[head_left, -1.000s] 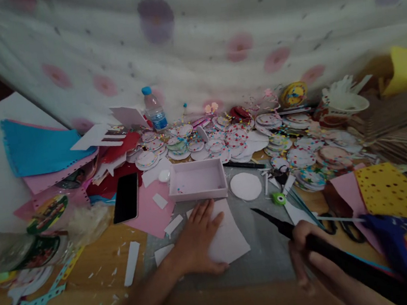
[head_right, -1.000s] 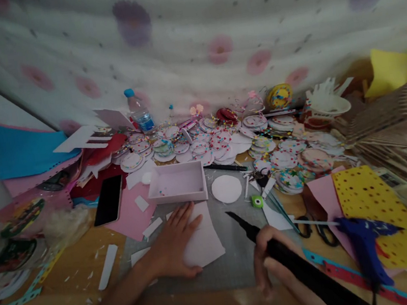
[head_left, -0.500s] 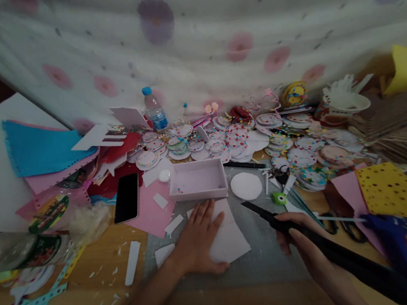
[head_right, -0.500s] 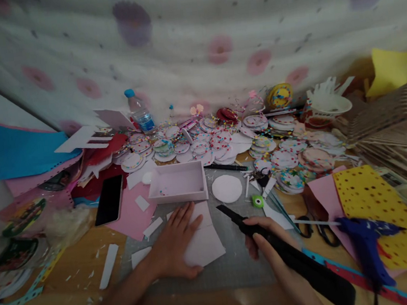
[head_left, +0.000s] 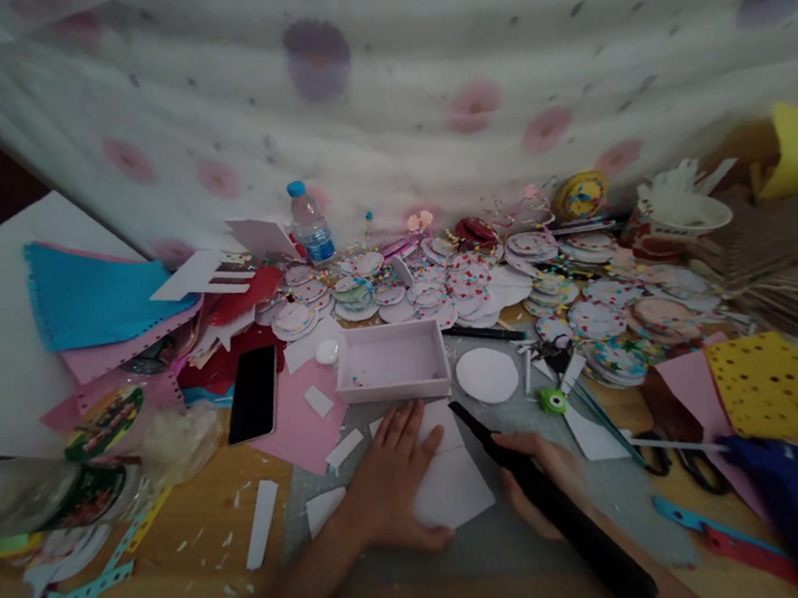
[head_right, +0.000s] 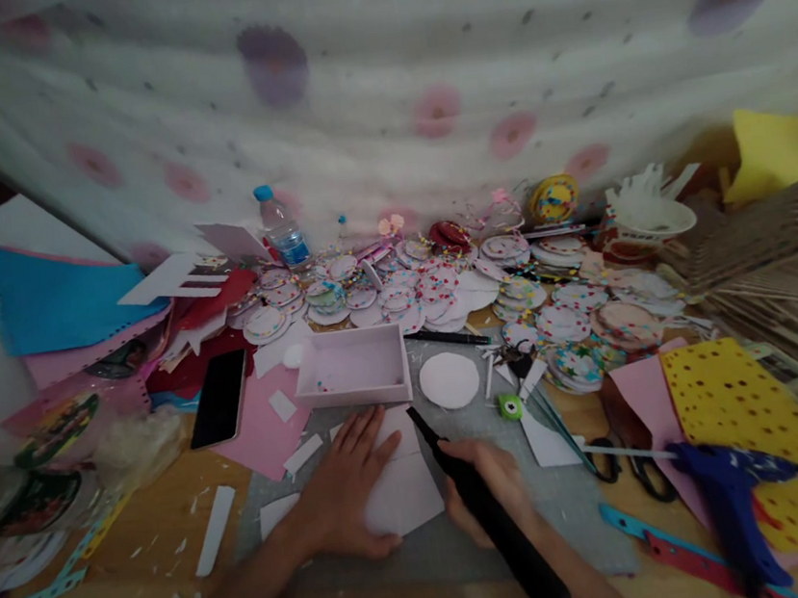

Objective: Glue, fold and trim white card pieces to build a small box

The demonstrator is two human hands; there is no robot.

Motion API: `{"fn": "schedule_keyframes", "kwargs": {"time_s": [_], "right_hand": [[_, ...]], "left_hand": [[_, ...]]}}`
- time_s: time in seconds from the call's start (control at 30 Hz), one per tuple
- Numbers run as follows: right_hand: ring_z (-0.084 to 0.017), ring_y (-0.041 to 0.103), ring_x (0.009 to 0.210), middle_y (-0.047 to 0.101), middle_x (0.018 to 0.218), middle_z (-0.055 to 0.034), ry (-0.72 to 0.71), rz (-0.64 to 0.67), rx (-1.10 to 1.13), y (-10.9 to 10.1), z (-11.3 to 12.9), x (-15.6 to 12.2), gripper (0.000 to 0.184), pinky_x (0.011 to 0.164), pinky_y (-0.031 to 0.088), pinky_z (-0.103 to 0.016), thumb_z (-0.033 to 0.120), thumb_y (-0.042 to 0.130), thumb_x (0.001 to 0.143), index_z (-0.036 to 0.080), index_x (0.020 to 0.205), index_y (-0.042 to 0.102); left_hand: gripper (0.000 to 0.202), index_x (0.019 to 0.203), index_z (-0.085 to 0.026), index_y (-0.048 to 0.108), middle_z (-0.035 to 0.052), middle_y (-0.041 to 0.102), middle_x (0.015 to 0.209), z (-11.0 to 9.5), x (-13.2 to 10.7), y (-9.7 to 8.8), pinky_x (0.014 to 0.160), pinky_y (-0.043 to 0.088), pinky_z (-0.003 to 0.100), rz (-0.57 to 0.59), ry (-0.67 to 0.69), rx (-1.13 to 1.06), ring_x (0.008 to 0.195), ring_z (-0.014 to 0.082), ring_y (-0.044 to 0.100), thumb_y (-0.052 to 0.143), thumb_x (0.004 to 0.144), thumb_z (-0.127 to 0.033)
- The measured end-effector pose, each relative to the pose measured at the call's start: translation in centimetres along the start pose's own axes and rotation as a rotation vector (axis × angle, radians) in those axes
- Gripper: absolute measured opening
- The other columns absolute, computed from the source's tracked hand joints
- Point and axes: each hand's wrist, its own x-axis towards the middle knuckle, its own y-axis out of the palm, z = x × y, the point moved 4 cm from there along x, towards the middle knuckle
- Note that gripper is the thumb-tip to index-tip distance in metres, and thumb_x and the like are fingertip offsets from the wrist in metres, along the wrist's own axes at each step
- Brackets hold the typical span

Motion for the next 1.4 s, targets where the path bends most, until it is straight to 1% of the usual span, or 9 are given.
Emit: {"fn": "schedule_keyframes", "kwargs": {"time_s": [0.27, 0.47, 0.83, 1.0, 1.1, 1.17, 1.23, 1.33, 1.4], "right_hand": [[-0.027, 0.064, 0.061, 0.07, 0.073, -0.0052, -0.035, 0.014, -0.056, -0.1, -0.5, -0.1, 0.024, 0.06, 0.05, -0.042, 0.025, 0.057, 0.069, 0.026, 0.092, 0.065], [-0.027, 0.067, 0.068, 0.071, 0.078, -0.0056, -0.124, -0.01, -0.08, -0.3, -0.5, -0.3, 0.026, 0.063, 0.052, -0.041, 0.022, 0.057, 0.07, 0.026, 0.095, 0.066], [-0.016, 0.061, 0.056, 0.065, 0.072, -0.0012, -0.466, 0.011, -0.107, 0.3, -0.7, 0.3, 0.038, 0.05, 0.047, -0.026, 0.012, 0.056, 0.071, 0.021, 0.108, 0.061], [-0.015, 0.053, 0.051, 0.054, 0.062, 0.0021, -0.466, -0.043, -0.175, 0.6, 0.0, -0.2, 0.031, 0.048, 0.042, -0.027, 0.015, 0.052, 0.077, 0.023, 0.106, 0.06], [-0.015, 0.057, 0.053, 0.058, 0.066, 0.0005, -0.417, -0.087, -0.225, 0.2, 0.4, -0.9, 0.028, 0.05, 0.044, -0.027, 0.018, 0.05, 0.08, 0.022, 0.107, 0.059], [-0.017, 0.06, 0.057, 0.062, 0.071, -0.0021, -0.365, -0.121, -0.262, -0.4, 0.5, -1.4, 0.026, 0.053, 0.047, -0.028, 0.021, 0.05, 0.082, 0.021, 0.107, 0.058], [-0.02, 0.065, 0.064, 0.067, 0.079, -0.0054, -0.308, -0.158, -0.298, -1.1, 0.5, -2.0, 0.026, 0.058, 0.05, -0.031, 0.023, 0.051, 0.083, 0.02, 0.108, 0.058], [-0.023, 0.068, 0.072, 0.07, 0.088, -0.0079, -0.24, -0.209, -0.326, -2.1, 0.3, -2.8, 0.025, 0.064, 0.053, -0.035, 0.027, 0.054, 0.083, 0.021, 0.107, 0.057], [-0.023, 0.068, 0.068, 0.07, 0.086, -0.0068, -0.212, -0.224, -0.308, -2.6, 0.1, -3.2, 0.027, 0.062, 0.054, -0.034, 0.03, 0.055, 0.082, 0.021, 0.107, 0.054]], "left_hand": [[0.12, 0.148, -0.016, 0.02, 0.0176, -0.005, 0.157, 0.0, 0.1, -0.1, 0.114, 0.003, 0.056, 0.005, -0.007, 0.008, 0.143, 0.0405, 0.001, 0.075, 0.05, -0.057], [0.12, 0.148, -0.017, 0.019, 0.0183, -0.004, 0.157, 0.2, 0.0, 0.1, 0.114, 0.004, 0.057, -0.029, 0.016, 0.003, 0.143, 0.0397, 0.001, 0.076, 0.051, -0.056], [0.108, 0.141, -0.011, 0.034, 0.0239, 0.013, 0.155, -0.4, -0.1, -0.9, 0.112, 0.013, 0.06, -0.023, -0.011, -0.003, 0.141, 0.0426, 0.01, 0.079, 0.051, -0.049], [0.108, 0.138, -0.011, 0.039, 0.0245, 0.013, 0.155, -1.4, -0.4, -1.5, 0.111, 0.016, 0.058, 0.004, -0.057, 0.014, 0.14, 0.0436, 0.014, 0.081, 0.045, -0.047], [0.105, 0.138, -0.012, 0.04, 0.0237, 0.015, 0.155, -1.9, -1.1, -1.9, 0.111, 0.017, 0.059, 0.02, -0.038, 0.018, 0.14, 0.0439, 0.013, 0.08, 0.045, -0.043], [0.095, 0.136, -0.01, 0.043, 0.0232, 0.025, 0.152, -2.2, -1.8, -2.7, 0.111, 0.022, 0.057, 0.019, -0.001, 0.001, 0.14, 0.0407, 0.018, 0.076, 0.053, -0.042], [0.074, 0.13, -0.01, 0.049, 0.0215, 0.04, 0.145, -2.8, -2.5, -4.0, 0.109, 0.032, 0.051, -0.005, 0.055, -0.014, 0.137, 0.0349, 0.032, 0.069, 0.066, -0.04], [0.037, 0.12, -0.012, 0.056, 0.0164, 0.058, 0.13, -4.0, -3.6, -6.5, 0.098, 0.047, 0.041, -0.093, 0.151, 0.042, 0.123, 0.026, 0.053, 0.052, 0.085, -0.025], [0.03, 0.118, -0.013, 0.055, 0.0135, 0.064, 0.122, -4.6, -4.2, -8.1, 0.089, 0.053, 0.037, -0.181, 0.203, 0.107, 0.115, 0.0226, 0.06, 0.041, 0.091, -0.016]]}}
